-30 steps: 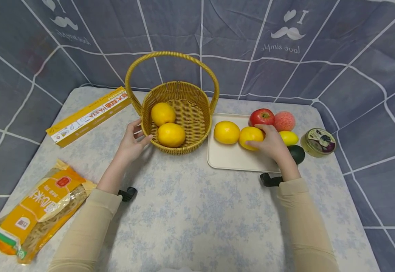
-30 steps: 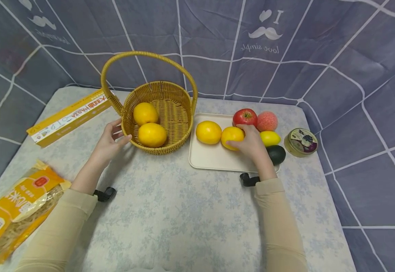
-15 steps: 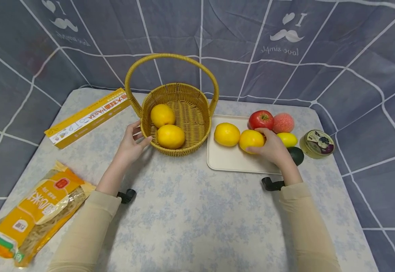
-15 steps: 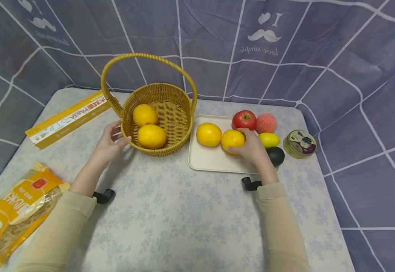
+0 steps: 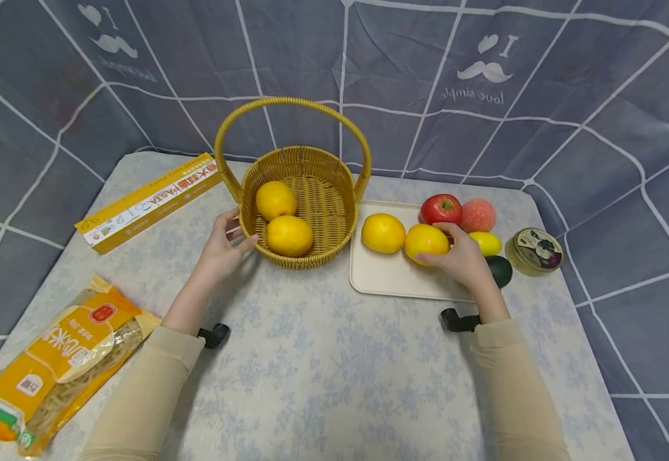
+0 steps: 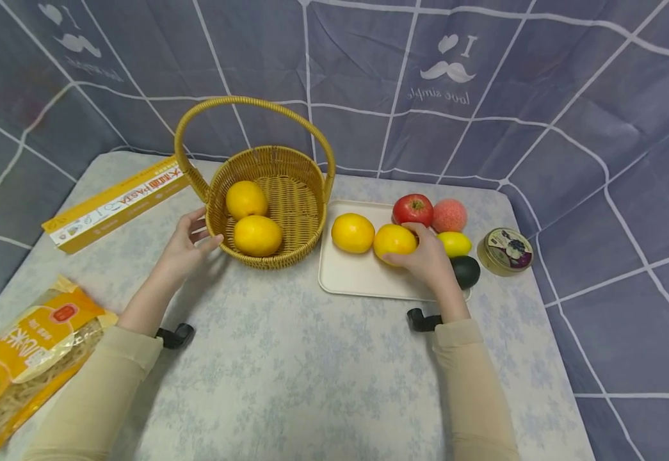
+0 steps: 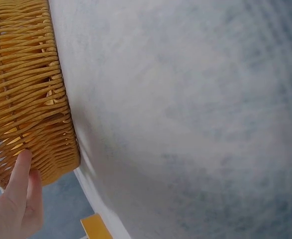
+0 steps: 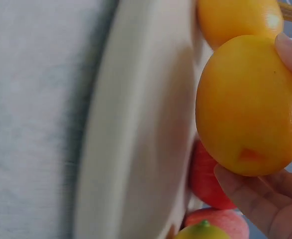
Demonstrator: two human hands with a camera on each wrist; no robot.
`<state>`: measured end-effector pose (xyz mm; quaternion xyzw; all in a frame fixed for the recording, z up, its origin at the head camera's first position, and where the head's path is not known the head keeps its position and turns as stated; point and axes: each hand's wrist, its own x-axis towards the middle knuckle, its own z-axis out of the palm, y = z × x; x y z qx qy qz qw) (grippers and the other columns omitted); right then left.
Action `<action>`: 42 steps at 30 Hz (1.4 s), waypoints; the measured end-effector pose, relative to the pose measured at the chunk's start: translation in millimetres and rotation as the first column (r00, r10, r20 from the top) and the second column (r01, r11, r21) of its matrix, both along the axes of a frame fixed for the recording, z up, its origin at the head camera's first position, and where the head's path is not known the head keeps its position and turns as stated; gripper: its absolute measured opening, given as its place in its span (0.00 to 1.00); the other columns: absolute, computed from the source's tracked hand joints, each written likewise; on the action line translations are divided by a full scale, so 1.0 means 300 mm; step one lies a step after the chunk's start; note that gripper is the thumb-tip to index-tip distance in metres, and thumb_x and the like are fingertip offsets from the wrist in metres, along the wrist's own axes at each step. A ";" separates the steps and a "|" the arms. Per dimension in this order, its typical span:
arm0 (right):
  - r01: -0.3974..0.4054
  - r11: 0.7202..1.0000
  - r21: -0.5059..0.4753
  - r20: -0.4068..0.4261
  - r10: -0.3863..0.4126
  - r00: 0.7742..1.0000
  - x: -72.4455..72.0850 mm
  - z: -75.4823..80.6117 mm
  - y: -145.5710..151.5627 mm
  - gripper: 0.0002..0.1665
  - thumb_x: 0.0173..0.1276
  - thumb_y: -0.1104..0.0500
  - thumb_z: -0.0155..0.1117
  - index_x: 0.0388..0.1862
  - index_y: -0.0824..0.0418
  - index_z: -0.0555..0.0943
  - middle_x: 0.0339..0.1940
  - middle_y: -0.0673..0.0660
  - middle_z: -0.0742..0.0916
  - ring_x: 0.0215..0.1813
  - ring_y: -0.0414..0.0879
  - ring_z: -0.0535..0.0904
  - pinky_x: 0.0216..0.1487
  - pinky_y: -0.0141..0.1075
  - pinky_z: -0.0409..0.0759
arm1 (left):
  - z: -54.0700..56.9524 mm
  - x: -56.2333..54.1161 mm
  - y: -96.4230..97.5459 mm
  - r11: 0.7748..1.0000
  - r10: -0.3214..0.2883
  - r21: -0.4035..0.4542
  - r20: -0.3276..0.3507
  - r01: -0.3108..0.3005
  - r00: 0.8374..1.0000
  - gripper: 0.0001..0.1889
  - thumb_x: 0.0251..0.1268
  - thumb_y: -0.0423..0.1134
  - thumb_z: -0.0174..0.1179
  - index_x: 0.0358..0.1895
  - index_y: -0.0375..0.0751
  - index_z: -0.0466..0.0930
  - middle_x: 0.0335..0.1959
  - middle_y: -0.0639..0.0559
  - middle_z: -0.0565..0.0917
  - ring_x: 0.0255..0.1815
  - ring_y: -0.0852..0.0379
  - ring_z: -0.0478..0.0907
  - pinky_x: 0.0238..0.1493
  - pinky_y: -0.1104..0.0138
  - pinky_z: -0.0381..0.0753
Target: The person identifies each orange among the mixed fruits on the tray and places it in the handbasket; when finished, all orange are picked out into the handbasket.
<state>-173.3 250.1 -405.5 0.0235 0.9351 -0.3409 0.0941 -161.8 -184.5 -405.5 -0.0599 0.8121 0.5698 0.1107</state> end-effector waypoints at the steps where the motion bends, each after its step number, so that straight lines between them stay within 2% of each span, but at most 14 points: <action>1: 0.004 1.000 -0.001 -0.009 -0.004 1.000 0.003 0.005 0.001 0.55 0.54 0.39 0.76 0.74 0.61 0.63 0.70 0.66 0.72 0.67 0.62 0.69 0.69 0.61 0.68 | 0.000 0.000 0.001 1.000 -0.001 0.002 -0.002 0.001 1.000 0.41 0.75 0.39 0.54 0.80 0.46 0.37 0.77 0.37 0.53 0.77 0.41 0.55 0.70 0.51 0.72; 7: 0.006 0.999 -0.036 -0.090 -0.009 0.996 0.016 0.059 -0.005 0.55 0.55 0.39 0.76 0.75 0.61 0.63 0.70 0.66 0.73 0.66 0.63 0.70 0.66 0.59 0.72 | 0.000 0.002 0.005 1.000 -0.007 0.005 -0.007 0.008 1.000 0.40 0.75 0.38 0.54 0.80 0.46 0.37 0.77 0.36 0.53 0.77 0.41 0.55 0.70 0.51 0.72; 12: 0.003 0.992 -0.125 -0.153 -0.022 0.988 0.005 0.103 -0.043 0.52 0.54 0.40 0.77 0.72 0.58 0.66 0.68 0.62 0.75 0.64 0.60 0.72 0.64 0.55 0.74 | 0.004 0.005 0.004 1.000 -0.007 -0.012 -0.012 0.007 1.000 0.40 0.75 0.38 0.53 0.80 0.45 0.37 0.76 0.35 0.53 0.77 0.40 0.56 0.70 0.50 0.72; 17: -0.004 0.975 -0.224 -0.172 -0.035 0.984 -0.021 0.137 -0.117 0.51 0.54 0.43 0.78 0.72 0.57 0.67 0.68 0.59 0.75 0.64 0.56 0.72 0.67 0.52 0.73 | 0.002 0.004 0.001 1.000 -0.013 -0.015 -0.020 0.012 1.000 0.40 0.75 0.37 0.54 0.80 0.44 0.37 0.76 0.35 0.54 0.77 0.39 0.56 0.70 0.49 0.72; 22: -0.063 0.955 -0.289 -0.172 0.013 0.985 -0.064 0.152 -0.202 0.49 0.55 0.44 0.78 0.73 0.54 0.67 0.68 0.57 0.75 0.65 0.55 0.72 0.69 0.51 0.72 | -0.002 0.005 0.001 1.000 -0.015 -0.005 -0.019 0.015 1.000 0.41 0.75 0.38 0.54 0.80 0.45 0.37 0.76 0.35 0.53 0.77 0.39 0.55 0.70 0.49 0.71; 27: -0.145 0.931 -0.335 -0.196 0.082 0.977 -0.103 0.141 -0.300 0.47 0.54 0.47 0.79 0.71 0.53 0.69 0.68 0.55 0.76 0.65 0.55 0.72 0.68 0.52 0.72 | -0.007 0.008 0.001 1.000 -0.009 -0.022 -0.020 0.008 1.000 0.41 0.75 0.38 0.54 0.80 0.44 0.37 0.76 0.35 0.54 0.77 0.39 0.56 0.70 0.49 0.71; 31: -0.169 0.936 -0.310 -0.221 0.102 0.970 -0.116 0.133 -0.366 0.45 0.54 0.47 0.78 0.70 0.54 0.71 0.68 0.55 0.75 0.65 0.54 0.73 0.68 0.51 0.74 | -0.010 0.011 0.003 0.999 -0.009 -0.031 -0.028 0.008 1.000 0.40 0.75 0.37 0.53 0.80 0.43 0.38 0.76 0.35 0.55 0.76 0.38 0.56 0.70 0.48 0.71; 37: -0.202 0.967 -0.154 -0.301 0.149 0.942 -0.101 0.149 -0.437 0.39 0.55 0.52 0.78 0.65 0.60 0.75 0.63 0.61 0.76 0.61 0.55 0.73 0.63 0.48 0.77 | -0.009 0.010 0.004 0.999 -0.013 -0.032 -0.043 0.011 0.999 0.39 0.75 0.37 0.53 0.80 0.42 0.38 0.75 0.34 0.55 0.76 0.38 0.56 0.70 0.48 0.70; 39: -0.223 0.968 -0.115 -0.318 0.177 0.931 -0.103 0.144 -0.466 0.39 0.55 0.53 0.77 0.65 0.60 0.75 0.63 0.61 0.75 0.60 0.55 0.72 0.63 0.48 0.77 | -0.010 0.009 0.002 0.999 -0.011 -0.030 -0.046 0.009 0.999 0.39 0.75 0.37 0.53 0.80 0.41 0.38 0.75 0.34 0.55 0.76 0.38 0.56 0.71 0.48 0.70; 42: -0.232 0.969 -0.087 -0.320 0.193 0.927 -0.114 0.121 -0.507 0.39 0.55 0.52 0.77 0.65 0.59 0.75 0.62 0.61 0.75 0.60 0.55 0.72 0.64 0.48 0.76 | -0.015 0.010 0.001 0.999 -0.012 -0.031 -0.044 0.010 0.999 0.39 0.75 0.36 0.53 0.80 0.41 0.38 0.75 0.34 0.55 0.76 0.37 0.56 0.71 0.47 0.69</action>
